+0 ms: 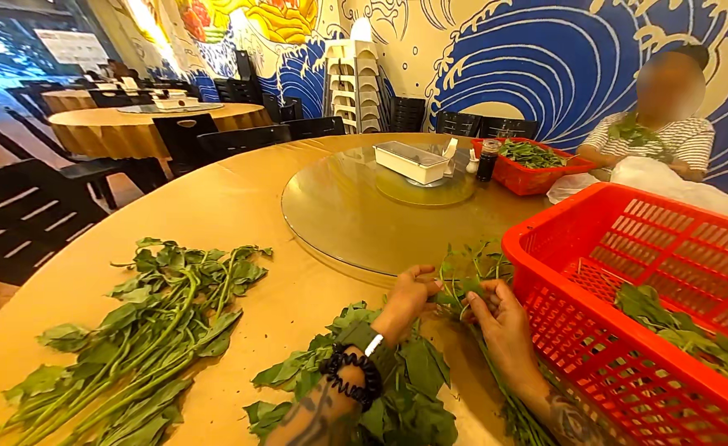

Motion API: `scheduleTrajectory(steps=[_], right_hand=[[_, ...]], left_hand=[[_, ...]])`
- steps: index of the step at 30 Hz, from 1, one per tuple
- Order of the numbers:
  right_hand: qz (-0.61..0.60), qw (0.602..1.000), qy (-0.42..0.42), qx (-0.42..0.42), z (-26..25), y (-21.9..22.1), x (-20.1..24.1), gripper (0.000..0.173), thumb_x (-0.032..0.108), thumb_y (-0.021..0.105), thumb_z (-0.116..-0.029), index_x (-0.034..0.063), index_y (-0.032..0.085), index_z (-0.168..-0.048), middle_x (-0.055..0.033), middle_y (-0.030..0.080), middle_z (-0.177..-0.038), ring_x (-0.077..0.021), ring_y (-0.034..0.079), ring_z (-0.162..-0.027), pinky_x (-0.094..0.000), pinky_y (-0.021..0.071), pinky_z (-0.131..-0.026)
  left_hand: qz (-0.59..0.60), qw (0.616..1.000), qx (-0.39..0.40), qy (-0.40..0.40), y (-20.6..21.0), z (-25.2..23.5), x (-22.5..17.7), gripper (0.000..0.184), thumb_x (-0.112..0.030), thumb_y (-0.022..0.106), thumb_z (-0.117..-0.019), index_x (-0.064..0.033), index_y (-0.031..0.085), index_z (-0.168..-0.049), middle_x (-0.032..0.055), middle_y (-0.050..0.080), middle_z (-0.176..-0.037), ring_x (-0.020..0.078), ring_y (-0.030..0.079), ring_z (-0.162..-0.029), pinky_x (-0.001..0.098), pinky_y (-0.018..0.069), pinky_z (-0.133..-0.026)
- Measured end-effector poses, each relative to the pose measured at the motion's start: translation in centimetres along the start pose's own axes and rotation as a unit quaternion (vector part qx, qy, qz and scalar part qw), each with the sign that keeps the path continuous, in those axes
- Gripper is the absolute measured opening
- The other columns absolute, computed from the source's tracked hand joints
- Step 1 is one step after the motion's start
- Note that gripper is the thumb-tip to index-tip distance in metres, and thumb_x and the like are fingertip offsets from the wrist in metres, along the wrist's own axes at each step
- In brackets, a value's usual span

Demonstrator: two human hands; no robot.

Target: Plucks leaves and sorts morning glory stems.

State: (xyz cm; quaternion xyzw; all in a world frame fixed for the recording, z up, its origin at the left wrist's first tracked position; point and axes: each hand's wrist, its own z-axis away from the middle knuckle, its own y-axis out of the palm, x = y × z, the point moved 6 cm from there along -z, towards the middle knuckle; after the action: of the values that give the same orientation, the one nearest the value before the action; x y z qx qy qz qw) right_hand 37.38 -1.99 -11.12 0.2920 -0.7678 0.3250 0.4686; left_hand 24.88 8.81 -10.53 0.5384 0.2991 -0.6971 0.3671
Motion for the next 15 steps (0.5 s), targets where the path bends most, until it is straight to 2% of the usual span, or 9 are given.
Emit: scheduleTrajectory(steps=[3,6,8,9,10,13,15], right_hand=[[-0.013,0.997,-0.042,0.06,0.2,1.1,2.7,0.017,0.009,0.065,-0.098,0.0046,0.06,-0.114,-0.0031,0.071,-0.086,-0.0109,0.071,-0.071,-0.0263,0.0618,-0.067],[-0.035,0.979,-0.032,0.199,0.5,3.4,5.8,0.011,0.012,0.064,-0.1006,0.0029,0.065,-0.107,-0.0035,0.071,-0.086,-0.0099,0.07,-0.072,-0.026,0.0606,-0.069],[0.012,0.955,-0.048,0.292,0.2,4.4,8.0,0.026,0.025,0.058,-0.1051,0.0053,0.071,-0.117,-0.0051,0.073,-0.1,-0.0113,0.07,-0.085,-0.03,0.059,-0.078],[0.039,0.945,-0.055,0.321,-0.1,4.4,9.0,0.033,0.029,0.055,-0.107,0.0052,0.07,-0.123,-0.0076,0.073,-0.107,-0.0138,0.069,-0.092,-0.0342,0.0571,-0.083],[0.064,0.938,-0.058,0.336,-0.5,4.1,9.7,0.037,0.032,0.051,-0.1085,0.0044,0.069,-0.125,-0.0097,0.071,-0.107,-0.0154,0.066,-0.092,-0.0366,0.0541,-0.083],[0.153,0.915,-0.05,0.371,-1.4,2.3,9.2,0.042,0.037,0.045,-0.11,0.0034,0.069,-0.12,-0.01,0.068,-0.099,-0.0164,0.062,-0.089,-0.0384,0.0495,-0.082],[0.231,0.888,-0.049,0.394,-0.1,0.9,7.4,0.037,0.029,0.051,-0.1087,0.0032,0.068,-0.127,-0.015,0.069,-0.122,-0.0245,0.065,-0.112,-0.0456,0.0507,-0.099]], left_hand=[[-0.034,0.998,0.006,0.053,-2.2,2.3,-2.9,0.041,-0.017,0.054,-0.1063,-0.0057,0.048,-0.145,0.0184,0.059,-0.134,0.0292,0.061,-0.111,0.0466,0.0505,-0.094],[-0.035,0.996,-0.035,0.079,-5.0,5.0,-6.4,0.038,-0.017,0.051,-0.1076,-0.0062,0.049,-0.144,0.0153,0.055,-0.142,0.0286,0.061,-0.118,0.0467,0.0507,-0.097],[-0.049,0.991,-0.06,0.111,-7.6,6.9,-7.4,0.037,-0.018,0.051,-0.1072,-0.0076,0.05,-0.143,0.0128,0.057,-0.14,0.0261,0.063,-0.118,0.0451,0.0521,-0.097],[-0.063,0.987,-0.072,0.128,-9.0,7.9,-7.4,0.037,-0.019,0.052,-0.1067,-0.0088,0.051,-0.142,0.0114,0.058,-0.14,0.0248,0.063,-0.118,0.0445,0.0528,-0.098],[-0.079,0.982,-0.087,0.148,-10.5,8.9,-7.2,0.036,-0.019,0.054,-0.1057,-0.0097,0.053,-0.141,0.0097,0.059,-0.138,0.0238,0.064,-0.118,0.0445,0.0538,-0.097],[-0.14,0.963,-0.136,0.187,-15.6,11.9,-4.6,0.04,-0.024,0.057,-0.1021,-0.0127,0.055,-0.14,0.0054,0.059,-0.14,0.0215,0.065,-0.119,0.0433,0.0586,-0.094],[-0.151,0.962,-0.163,0.161,-18.1,13.7,-2.1,0.046,-0.023,0.054,-0.1024,-0.0061,0.048,-0.145,0.0114,0.055,-0.143,0.0203,0.063,-0.119,0.04,0.0578,-0.092]])
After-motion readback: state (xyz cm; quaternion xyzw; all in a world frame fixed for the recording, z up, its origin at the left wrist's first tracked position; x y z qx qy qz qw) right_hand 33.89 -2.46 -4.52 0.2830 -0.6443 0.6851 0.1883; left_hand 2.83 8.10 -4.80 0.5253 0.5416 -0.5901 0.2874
